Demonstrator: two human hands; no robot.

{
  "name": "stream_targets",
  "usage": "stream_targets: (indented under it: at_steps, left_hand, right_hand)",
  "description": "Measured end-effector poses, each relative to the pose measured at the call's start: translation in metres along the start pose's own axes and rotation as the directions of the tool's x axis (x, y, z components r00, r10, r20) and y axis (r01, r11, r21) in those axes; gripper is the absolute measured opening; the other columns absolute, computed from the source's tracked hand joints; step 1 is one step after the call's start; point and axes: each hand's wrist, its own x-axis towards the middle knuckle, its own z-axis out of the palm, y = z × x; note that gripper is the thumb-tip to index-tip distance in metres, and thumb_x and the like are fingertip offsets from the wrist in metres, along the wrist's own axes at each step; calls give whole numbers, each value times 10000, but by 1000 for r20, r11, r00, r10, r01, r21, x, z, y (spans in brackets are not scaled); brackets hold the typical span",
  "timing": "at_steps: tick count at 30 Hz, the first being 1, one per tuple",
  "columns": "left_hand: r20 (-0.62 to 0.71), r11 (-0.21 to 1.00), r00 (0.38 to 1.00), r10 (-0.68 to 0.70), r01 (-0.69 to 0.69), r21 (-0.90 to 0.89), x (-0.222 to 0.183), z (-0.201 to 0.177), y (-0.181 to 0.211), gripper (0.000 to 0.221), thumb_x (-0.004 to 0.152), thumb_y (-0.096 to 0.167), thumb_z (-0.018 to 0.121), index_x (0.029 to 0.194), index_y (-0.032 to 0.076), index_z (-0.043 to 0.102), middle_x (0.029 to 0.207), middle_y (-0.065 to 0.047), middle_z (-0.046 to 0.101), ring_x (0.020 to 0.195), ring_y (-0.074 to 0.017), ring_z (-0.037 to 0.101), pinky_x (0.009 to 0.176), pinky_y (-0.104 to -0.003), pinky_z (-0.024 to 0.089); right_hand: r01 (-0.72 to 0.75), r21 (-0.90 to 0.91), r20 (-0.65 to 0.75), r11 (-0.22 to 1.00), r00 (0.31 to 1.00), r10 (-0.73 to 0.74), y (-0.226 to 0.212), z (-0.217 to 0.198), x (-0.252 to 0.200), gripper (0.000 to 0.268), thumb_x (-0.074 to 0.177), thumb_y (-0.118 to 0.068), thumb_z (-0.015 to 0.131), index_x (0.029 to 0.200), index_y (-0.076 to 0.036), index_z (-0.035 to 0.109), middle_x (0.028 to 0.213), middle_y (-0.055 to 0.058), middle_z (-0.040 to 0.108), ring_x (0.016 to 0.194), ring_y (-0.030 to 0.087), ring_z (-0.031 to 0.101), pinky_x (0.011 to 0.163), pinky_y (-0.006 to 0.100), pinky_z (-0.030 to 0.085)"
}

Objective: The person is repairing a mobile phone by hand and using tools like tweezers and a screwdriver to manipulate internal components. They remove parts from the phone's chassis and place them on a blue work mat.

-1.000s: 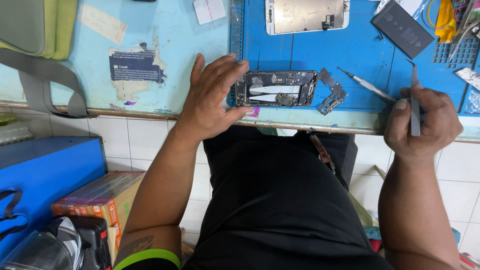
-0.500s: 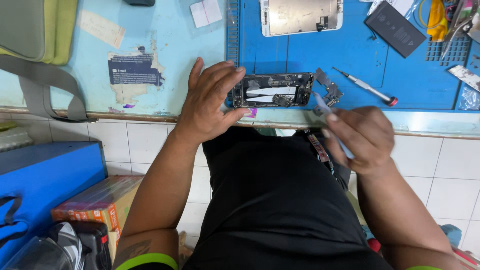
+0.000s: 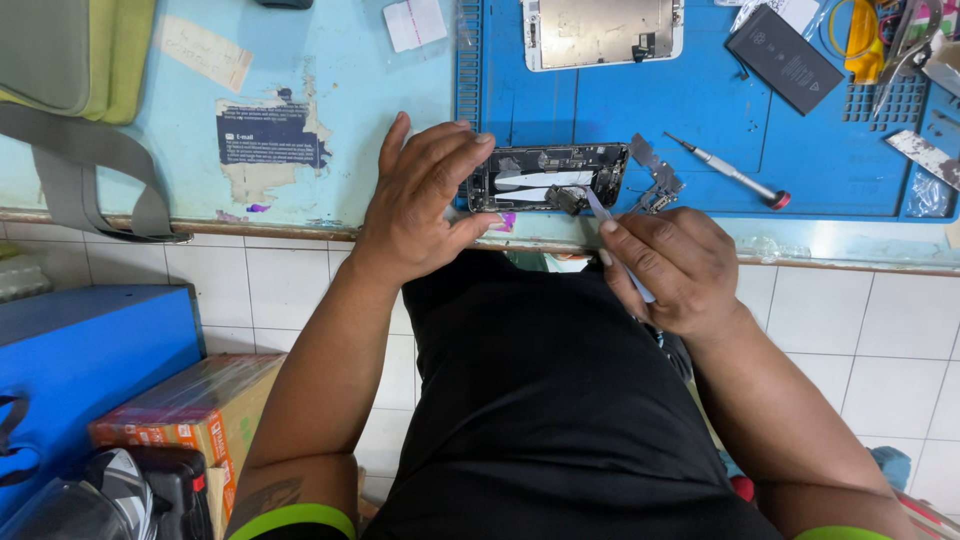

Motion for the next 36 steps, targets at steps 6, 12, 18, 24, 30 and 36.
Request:
stream_targets:
  at_steps: [6, 12, 18, 24, 30, 36]
  left_hand:
    - [5, 1000, 1000, -10, 10, -11, 0, -2, 2, 1059, 761, 290, 977, 1597, 277, 325, 1491, -7, 551, 1445, -239, 493, 1324, -554, 143]
    - [6, 1000, 1000, -13, 13, -6, 1, -4, 3, 1051, 772, 293, 971, 1599, 281, 323, 1490, -24, 543, 1442, -252, 489, 1316, -560, 148]
    - [7, 1000, 1000, -24, 24, -5, 1, -4, 3, 1037, 772, 302, 967, 1591, 283, 331, 1484, -31, 545, 1437, -253, 494, 1307, -571, 153]
    - [18, 999, 999, -37, 37, -7, 2, -4, 5, 1048, 772, 318, 966, 1591, 288, 312, 1484, -38, 546, 1440, -252, 488, 1303, -586, 149]
    - [76, 995, 992, -99, 97, 35, 8, -7, 6, 1030, 767, 311, 947, 1584, 265, 321, 1520, -92, 519, 1493, -306, 385, 1274, -606, 111]
    - [118, 988, 981, -154, 153, 15, 14, -12, 11, 998, 776, 335, 930, 1578, 252, 341, 1564, -68, 517, 1518, -320, 342, 1275, -594, 90]
  right_hand:
    - [20, 16, 10, 1000, 1000, -20, -3, 1, -1, 324, 837, -10, 813, 1149, -22, 727, 1020, 109, 731, 767, 209, 638, 652, 327, 508]
    - [10, 5, 14, 1000, 1000, -10, -5, -1, -4, 350, 818, -5, 810, 1156, -18, 725, 1033, 116, 733, 751, 216, 624, 648, 336, 505]
    - [-19, 15, -11, 1000, 1000, 19, -4, -1, -8, 361, 827, 9, 826, 1173, -3, 725, 1024, 128, 720, 782, 232, 642, 670, 334, 523]
    - [-63, 31, -48, 997, 997, 65, -3, -6, -12, 308, 858, 4, 820, 1150, 10, 723, 996, 149, 712, 796, 257, 659, 668, 357, 527]
    - [-190, 24, -190, 982, 963, 191, 21, -19, -42, 219, 948, 58, 748, 1159, 25, 698, 1082, 190, 718, 880, 302, 717, 754, 360, 579]
    - [-248, -314, -208, 916, 960, 189, 72, -71, -80, 259, 937, 161, 686, 1153, 19, 666, 1107, 144, 652, 1006, 300, 662, 846, 355, 546]
